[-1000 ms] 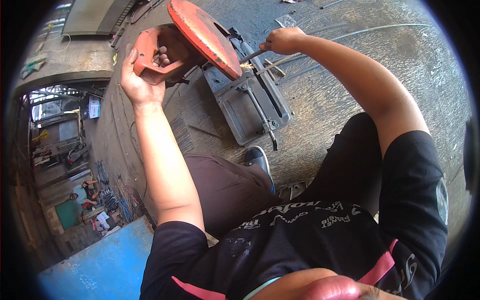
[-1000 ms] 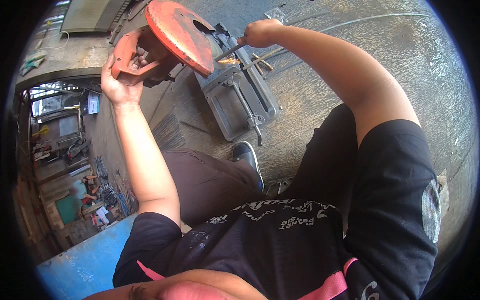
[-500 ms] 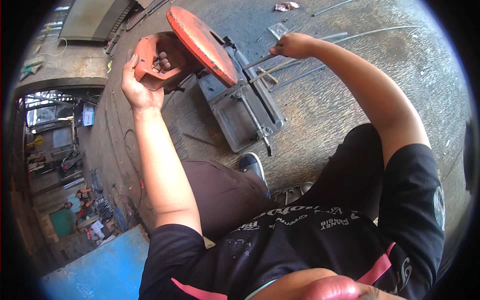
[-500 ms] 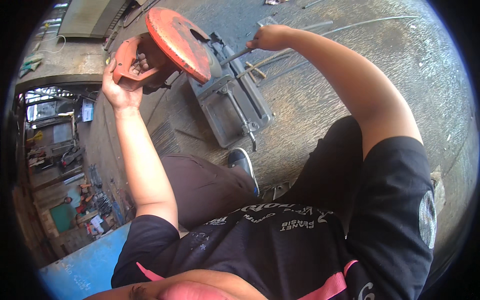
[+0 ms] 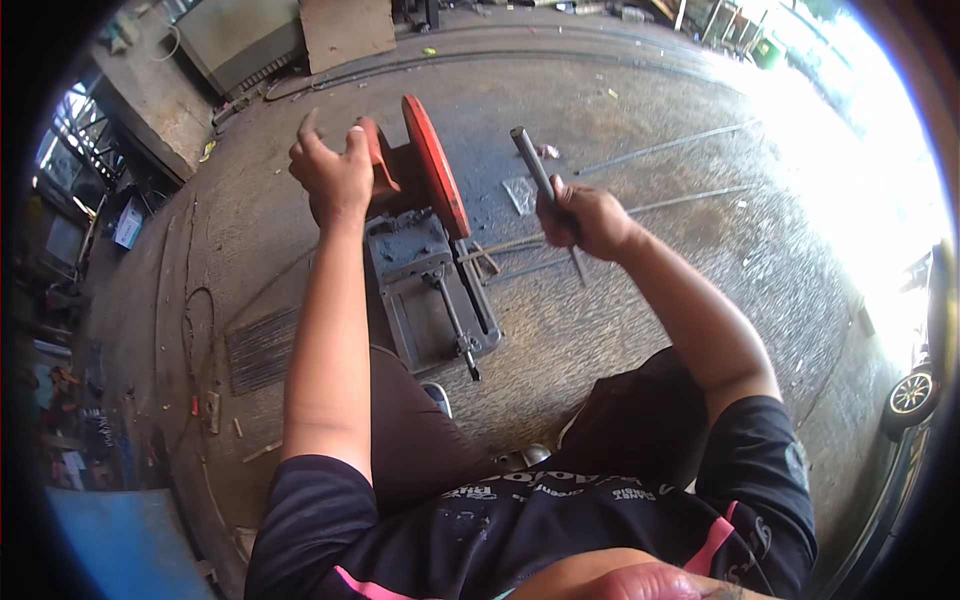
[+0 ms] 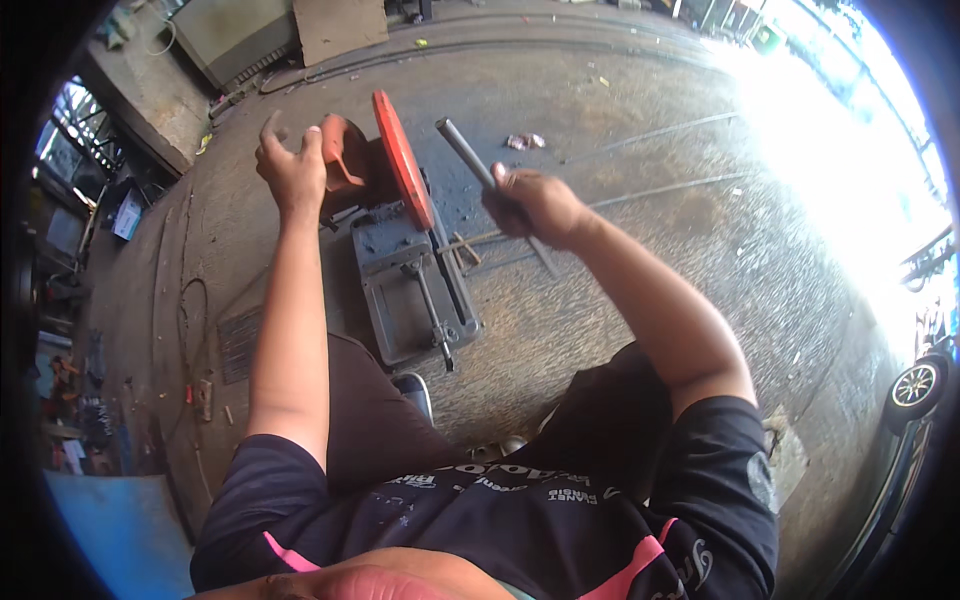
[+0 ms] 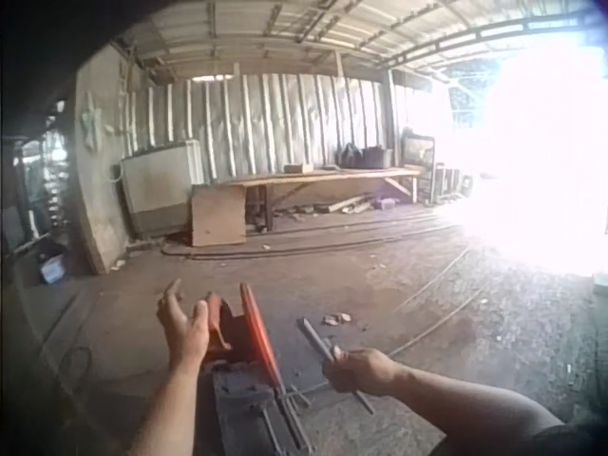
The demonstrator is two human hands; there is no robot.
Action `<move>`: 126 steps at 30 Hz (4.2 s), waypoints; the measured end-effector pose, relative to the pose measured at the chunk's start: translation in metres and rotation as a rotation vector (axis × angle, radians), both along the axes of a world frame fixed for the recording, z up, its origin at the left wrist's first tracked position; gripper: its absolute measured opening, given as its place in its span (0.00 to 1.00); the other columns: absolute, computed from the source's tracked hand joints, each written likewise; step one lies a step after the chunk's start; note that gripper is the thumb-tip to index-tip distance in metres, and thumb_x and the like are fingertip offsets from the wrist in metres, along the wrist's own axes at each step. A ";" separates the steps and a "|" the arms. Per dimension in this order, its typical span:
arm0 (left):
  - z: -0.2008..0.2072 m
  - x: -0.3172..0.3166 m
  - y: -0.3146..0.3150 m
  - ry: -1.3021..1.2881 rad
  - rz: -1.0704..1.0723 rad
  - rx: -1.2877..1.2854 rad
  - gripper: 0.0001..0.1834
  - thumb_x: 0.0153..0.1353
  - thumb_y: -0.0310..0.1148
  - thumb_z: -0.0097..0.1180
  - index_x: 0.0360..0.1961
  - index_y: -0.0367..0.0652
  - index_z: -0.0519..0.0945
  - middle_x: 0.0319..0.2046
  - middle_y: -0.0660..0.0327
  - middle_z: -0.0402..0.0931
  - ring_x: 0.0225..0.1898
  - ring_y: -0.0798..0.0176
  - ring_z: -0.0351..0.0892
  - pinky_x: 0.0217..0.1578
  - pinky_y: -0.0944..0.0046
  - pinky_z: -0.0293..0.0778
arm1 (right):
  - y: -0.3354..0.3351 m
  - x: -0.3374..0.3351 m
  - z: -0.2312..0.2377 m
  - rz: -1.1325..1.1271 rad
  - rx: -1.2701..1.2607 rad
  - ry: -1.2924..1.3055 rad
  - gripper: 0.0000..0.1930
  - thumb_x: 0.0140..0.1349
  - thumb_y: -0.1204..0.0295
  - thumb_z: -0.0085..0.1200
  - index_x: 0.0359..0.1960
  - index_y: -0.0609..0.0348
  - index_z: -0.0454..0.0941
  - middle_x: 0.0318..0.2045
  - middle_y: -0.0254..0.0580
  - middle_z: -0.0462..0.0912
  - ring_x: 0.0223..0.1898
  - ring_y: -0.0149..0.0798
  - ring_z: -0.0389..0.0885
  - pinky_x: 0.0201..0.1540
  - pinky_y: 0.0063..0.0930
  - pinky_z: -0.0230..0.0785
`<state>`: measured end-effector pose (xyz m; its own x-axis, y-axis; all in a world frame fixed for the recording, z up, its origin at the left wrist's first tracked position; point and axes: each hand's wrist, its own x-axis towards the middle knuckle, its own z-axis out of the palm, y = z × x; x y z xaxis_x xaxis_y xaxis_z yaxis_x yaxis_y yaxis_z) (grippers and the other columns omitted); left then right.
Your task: Cutting a metal rod using a chop saw.
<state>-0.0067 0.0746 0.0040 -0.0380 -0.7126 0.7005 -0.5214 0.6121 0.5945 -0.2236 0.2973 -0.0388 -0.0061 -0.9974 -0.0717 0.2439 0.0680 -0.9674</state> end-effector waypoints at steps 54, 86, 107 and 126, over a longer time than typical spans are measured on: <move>0.054 0.014 0.132 0.618 -1.488 0.673 0.37 0.58 0.56 0.55 0.57 0.37 0.63 0.39 0.48 0.79 0.42 0.51 0.81 0.43 0.57 0.74 | 0.019 0.154 0.038 -0.125 -0.151 -0.007 0.09 0.62 0.71 0.55 0.37 0.61 0.69 0.30 0.36 0.76 0.31 0.28 0.76 0.38 0.24 0.70; 0.059 0.017 0.133 0.666 -1.685 0.701 0.37 0.58 0.43 0.60 0.60 0.33 0.57 0.37 0.44 0.78 0.39 0.48 0.82 0.44 0.53 0.78 | 0.017 0.135 0.041 0.040 -0.186 -0.096 0.11 0.65 0.65 0.52 0.34 0.63 0.73 0.26 0.39 0.78 0.27 0.31 0.77 0.32 0.25 0.70; 0.055 0.043 0.058 1.032 -1.226 0.747 0.36 0.62 0.61 0.40 0.55 0.37 0.64 0.49 0.45 0.70 0.53 0.48 0.70 0.53 0.51 0.66 | 0.053 0.004 0.118 -1.059 -0.356 0.754 0.16 0.67 0.74 0.47 0.49 0.76 0.65 0.45 0.57 0.76 0.51 0.48 0.77 0.55 0.32 0.75; 0.084 -0.016 0.131 1.328 -1.346 0.295 0.41 0.55 0.64 0.52 0.57 0.41 0.62 0.54 0.44 0.66 0.59 0.47 0.65 0.61 0.49 0.58 | -0.001 0.108 0.075 -0.432 -0.323 -0.762 0.09 0.66 0.75 0.47 0.42 0.69 0.67 0.42 0.50 0.73 0.48 0.44 0.74 0.63 0.42 0.62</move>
<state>-0.0226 0.2061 0.0882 -0.2056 -0.7578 0.6193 0.9542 -0.0148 0.2987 -0.1159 0.2962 0.0359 -0.4469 -0.8917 0.0716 0.7617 -0.4212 -0.4924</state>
